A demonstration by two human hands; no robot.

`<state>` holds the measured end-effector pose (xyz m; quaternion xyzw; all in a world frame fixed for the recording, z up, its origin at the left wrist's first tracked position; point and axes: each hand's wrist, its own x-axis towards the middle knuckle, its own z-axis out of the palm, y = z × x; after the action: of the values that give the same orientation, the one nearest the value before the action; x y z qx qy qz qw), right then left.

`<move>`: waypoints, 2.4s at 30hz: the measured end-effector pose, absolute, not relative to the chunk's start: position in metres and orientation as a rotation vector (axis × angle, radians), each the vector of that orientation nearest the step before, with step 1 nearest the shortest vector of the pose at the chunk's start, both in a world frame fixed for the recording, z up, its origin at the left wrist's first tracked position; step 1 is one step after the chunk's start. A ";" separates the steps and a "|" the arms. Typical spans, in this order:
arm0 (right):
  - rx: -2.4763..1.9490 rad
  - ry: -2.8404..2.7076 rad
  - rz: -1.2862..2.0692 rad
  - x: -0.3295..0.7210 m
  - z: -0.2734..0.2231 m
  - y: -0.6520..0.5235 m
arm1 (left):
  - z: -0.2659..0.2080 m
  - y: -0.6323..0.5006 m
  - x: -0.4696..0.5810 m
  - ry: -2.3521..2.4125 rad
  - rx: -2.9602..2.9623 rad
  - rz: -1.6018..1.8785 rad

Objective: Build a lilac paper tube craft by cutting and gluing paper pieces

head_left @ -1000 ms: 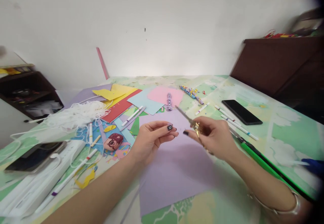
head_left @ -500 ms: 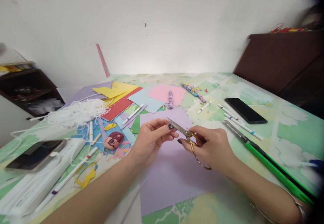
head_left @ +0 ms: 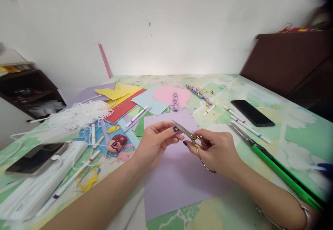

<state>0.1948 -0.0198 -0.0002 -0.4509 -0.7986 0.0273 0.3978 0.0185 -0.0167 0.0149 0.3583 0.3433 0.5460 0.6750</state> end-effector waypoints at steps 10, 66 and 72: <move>-1.155 -2.031 0.065 0.195 0.000 -0.019 | 0.016 -0.016 0.019 0.800 0.815 1.224; -1.127 -2.279 -0.203 0.214 0.010 -0.011 | 0.018 -0.004 -0.005 0.988 1.288 1.013; -1.163 -2.275 -0.097 0.214 0.013 -0.011 | 0.015 -0.002 -0.005 0.994 1.253 0.981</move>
<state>0.2140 -0.0108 0.0125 -0.4357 -0.8520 -0.0364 0.2881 -0.0047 -0.0018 0.0148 0.5386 0.4274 0.4216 0.5912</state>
